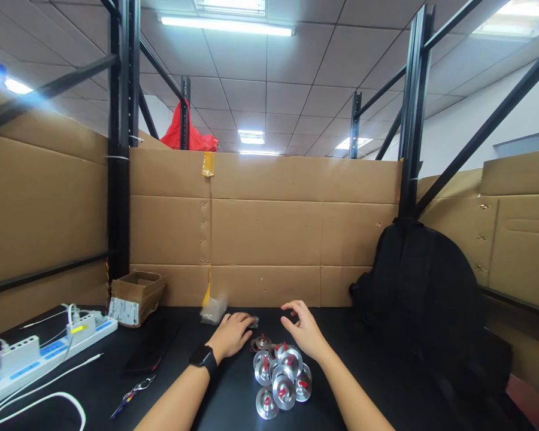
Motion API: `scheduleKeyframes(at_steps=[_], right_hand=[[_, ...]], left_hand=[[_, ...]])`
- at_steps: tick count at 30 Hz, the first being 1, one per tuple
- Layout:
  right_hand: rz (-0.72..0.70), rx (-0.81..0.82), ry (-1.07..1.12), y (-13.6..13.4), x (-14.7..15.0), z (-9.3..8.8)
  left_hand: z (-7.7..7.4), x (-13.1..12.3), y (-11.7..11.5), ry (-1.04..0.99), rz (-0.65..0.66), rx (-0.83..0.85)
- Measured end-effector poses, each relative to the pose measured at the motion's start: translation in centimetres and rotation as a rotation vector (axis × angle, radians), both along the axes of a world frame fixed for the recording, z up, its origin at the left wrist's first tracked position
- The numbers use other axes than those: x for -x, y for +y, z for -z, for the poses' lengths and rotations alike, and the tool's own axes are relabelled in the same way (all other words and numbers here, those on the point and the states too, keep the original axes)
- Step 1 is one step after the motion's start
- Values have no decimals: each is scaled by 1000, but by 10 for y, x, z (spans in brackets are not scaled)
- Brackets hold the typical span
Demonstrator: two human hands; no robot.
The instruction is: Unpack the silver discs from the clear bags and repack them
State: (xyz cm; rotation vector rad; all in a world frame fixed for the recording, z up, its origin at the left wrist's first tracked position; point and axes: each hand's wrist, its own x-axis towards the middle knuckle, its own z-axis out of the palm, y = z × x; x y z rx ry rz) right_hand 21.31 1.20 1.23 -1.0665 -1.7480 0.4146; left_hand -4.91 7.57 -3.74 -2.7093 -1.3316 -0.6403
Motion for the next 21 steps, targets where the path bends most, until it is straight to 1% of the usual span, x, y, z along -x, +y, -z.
scheduleKeyframes(at_steps=[3,7,12,14,15,16,18,19,20,21], right_hand=[[-25,6,-19,-1,2,0],[-42,10,-31,-2,3,1],[-47,16,-28,-1,3,3],[-48,13,-19,0,3,4],[-49,11,-15,0,4,5],[-53,12,-7,0,4,6],[-71,24,22,0,6,6],[-83,29,40,-1,8,5],[-95,28,58,-3,9,3],[-106,18,71,-5,11,1]], left_hand=[[-1,5,1,-31,-75,1],[-4,6,0,-32,-115,28],[-4,10,2,-35,-197,-79],[-8,9,3,-108,-180,-80],[-11,8,3,-189,-141,-70],[-15,5,1,-312,-88,-44],[-26,-3,-8,-660,41,98],[-32,-9,-15,-868,95,232],[-39,-16,-23,-1044,140,417],[-46,-23,-33,-1177,216,606]])
